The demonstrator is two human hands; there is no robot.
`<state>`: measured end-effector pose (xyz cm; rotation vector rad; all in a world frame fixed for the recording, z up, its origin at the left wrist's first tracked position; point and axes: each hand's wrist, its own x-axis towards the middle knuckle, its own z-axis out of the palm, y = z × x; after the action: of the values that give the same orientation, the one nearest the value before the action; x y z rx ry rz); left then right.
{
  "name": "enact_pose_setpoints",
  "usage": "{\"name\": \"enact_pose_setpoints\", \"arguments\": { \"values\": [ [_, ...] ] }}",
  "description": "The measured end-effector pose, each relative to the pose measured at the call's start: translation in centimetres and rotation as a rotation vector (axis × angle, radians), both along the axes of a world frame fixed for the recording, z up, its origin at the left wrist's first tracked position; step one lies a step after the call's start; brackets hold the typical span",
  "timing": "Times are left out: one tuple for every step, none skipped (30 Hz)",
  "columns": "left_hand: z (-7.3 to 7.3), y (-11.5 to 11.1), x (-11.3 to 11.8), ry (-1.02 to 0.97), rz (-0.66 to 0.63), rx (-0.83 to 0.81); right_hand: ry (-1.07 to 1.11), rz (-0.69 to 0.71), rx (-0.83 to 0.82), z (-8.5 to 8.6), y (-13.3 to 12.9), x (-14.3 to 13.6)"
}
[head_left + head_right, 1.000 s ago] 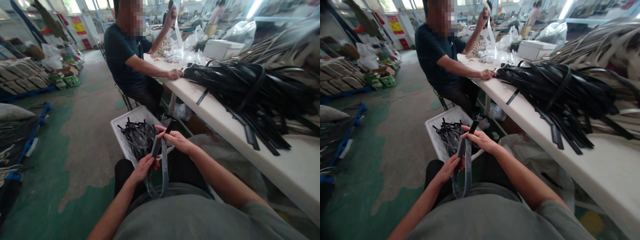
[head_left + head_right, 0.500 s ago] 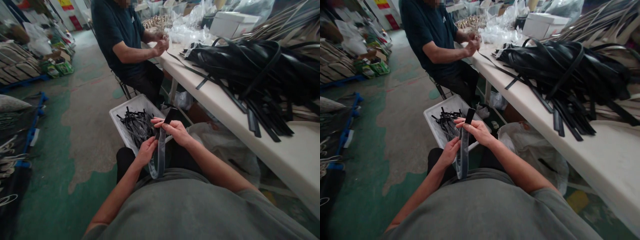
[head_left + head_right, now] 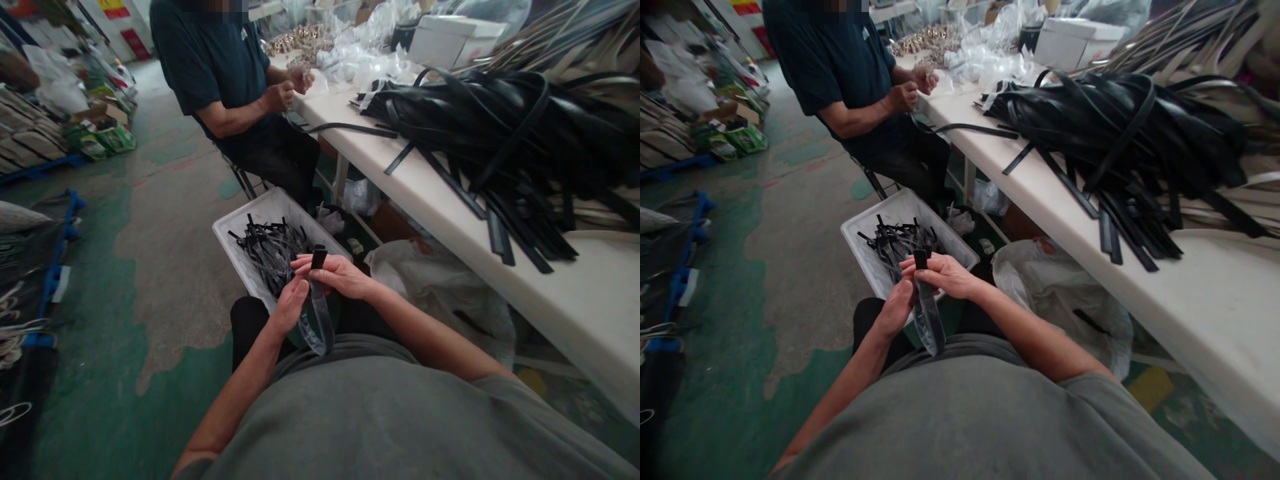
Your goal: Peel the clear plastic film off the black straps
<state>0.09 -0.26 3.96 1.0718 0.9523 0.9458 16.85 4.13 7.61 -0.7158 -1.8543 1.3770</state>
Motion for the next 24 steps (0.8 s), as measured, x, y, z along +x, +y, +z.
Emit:
{"name": "enact_pose_setpoints", "arguments": {
  "values": [
    [0.2,0.0,0.2,0.003,-0.005,0.004,0.003,-0.007,-0.019,-0.1,-0.3,-0.2],
    [0.4,-0.1,0.5,0.037,-0.004,0.022,0.027,-0.022,-0.057,-0.2,-0.6,-0.3],
    [0.6,-0.2,0.7,0.095,-0.002,0.053,0.067,-0.044,-0.100,-0.2,-1.0,-0.3],
    [0.8,-0.4,0.9,0.164,0.000,0.093,0.110,-0.069,-0.134,-0.2,-1.3,-0.3],
    [1.0,-0.7,1.0,0.231,-0.001,0.136,0.146,-0.095,-0.149,-0.1,-1.6,-0.2],
    [1.1,-0.9,1.0,0.289,-0.009,0.174,0.170,-0.122,-0.147,0.2,-1.9,0.0],
    [1.1,-1.3,1.0,0.334,-0.028,0.199,0.185,-0.152,-0.132,0.4,-2.0,0.2],
    [1.0,-1.6,1.0,0.367,-0.053,0.212,0.194,-0.183,-0.112,0.7,-2.1,0.5],
    [0.7,-1.9,0.8,0.394,-0.078,0.212,0.204,-0.219,-0.094,1.0,-2.1,0.8],
    [0.4,-2.1,0.6,0.417,-0.094,0.202,0.219,-0.261,-0.084,1.2,-2.0,1.0],
    [-0.1,-2.4,0.4,0.435,-0.106,0.185,0.237,-0.306,-0.081,1.2,-1.9,1.3],
    [-0.8,-2.6,0.0,0.441,-0.120,0.161,0.253,-0.345,-0.085,1.2,-1.7,1.5],
    [-1.5,-2.8,-0.3,0.423,-0.134,0.128,0.259,-0.373,-0.092,1.1,-1.5,1.8],
    [-2.4,-3.0,-0.7,0.378,-0.150,0.079,0.250,-0.389,-0.100,0.8,-1.3,2.1],
    [-3.4,-3.3,-1.1,0.307,-0.165,0.015,0.229,-0.396,-0.103,0.5,-1.2,2.5],
    [-4.5,-3.5,-1.4,0.223,-0.166,-0.061,0.202,-0.398,-0.098,0.1,-1.1,3.0],
    [-5.6,-3.7,-1.8,0.144,-0.144,-0.146,0.175,-0.402,-0.083,-0.2,-1.1,3.8],
    [-6.8,-3.9,-2.1,0.087,-0.096,-0.232,0.148,-0.419,-0.057,-0.5,-1.2,4.7],
    [-8.0,-4.0,-2.4,0.057,-0.036,-0.311,0.116,-0.450,-0.023,-0.6,-1.4,5.8],
    [-9.1,-3.9,-2.6,0.048,0.023,-0.380,0.071,-0.474,0.018,-0.7,-1.7,7.0],
    [-10.0,-3.6,-3.0,0.049,0.079,-0.441,0.014,-0.480,0.057,-0.7,-2.2,8.3],
    [-10.7,-3.1,-3.3,0.053,0.129,-0.497,-0.054,-0.460,0.092,-0.6,-2.8,9.5],
    [-11.1,-2.3,-3.7,0.057,0.176,-0.544,-0.131,-0.422,0.120,-0.5,-3.5,10.4],
    [-11.2,-1.2,-4.2,0.061,0.223,-0.584,-0.208,-0.377,0.144,-0.4,-4.2,11.1]
  ]
}}
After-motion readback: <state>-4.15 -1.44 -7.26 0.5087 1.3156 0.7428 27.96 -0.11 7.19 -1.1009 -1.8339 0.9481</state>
